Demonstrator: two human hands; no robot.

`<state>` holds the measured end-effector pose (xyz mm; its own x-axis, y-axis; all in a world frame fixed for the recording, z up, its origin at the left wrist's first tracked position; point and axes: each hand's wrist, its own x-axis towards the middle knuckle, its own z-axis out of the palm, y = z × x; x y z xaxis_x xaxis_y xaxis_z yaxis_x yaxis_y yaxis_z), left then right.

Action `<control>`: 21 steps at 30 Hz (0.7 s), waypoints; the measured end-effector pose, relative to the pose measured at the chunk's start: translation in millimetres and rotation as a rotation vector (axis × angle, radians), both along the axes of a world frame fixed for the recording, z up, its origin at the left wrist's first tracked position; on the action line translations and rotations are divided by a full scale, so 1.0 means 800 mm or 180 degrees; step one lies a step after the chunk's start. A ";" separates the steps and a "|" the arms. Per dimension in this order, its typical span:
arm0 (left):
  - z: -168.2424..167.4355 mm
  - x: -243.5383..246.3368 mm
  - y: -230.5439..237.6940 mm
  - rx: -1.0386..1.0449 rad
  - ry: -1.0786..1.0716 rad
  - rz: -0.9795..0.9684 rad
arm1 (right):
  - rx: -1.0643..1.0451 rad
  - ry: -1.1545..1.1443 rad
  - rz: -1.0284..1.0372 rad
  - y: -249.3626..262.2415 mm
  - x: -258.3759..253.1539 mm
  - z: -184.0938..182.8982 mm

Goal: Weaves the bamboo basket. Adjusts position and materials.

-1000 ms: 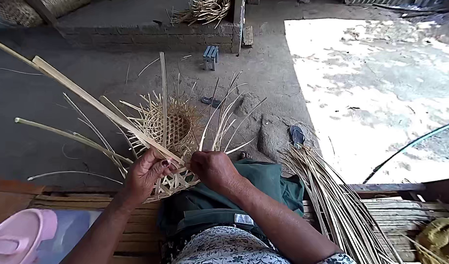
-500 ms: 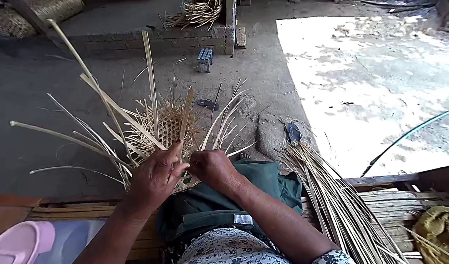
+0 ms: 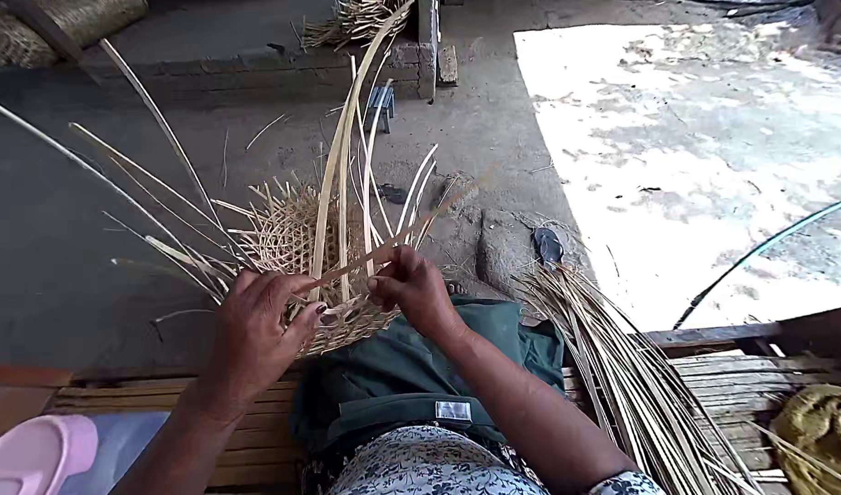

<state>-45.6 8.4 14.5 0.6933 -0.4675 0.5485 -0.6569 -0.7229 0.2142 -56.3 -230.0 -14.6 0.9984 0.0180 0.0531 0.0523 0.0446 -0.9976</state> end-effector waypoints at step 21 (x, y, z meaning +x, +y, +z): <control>-0.046 0.009 0.016 -0.0923 0.0853 -0.0807 | 0.0084 0.0822 0.1673 -0.005 0.014 0.013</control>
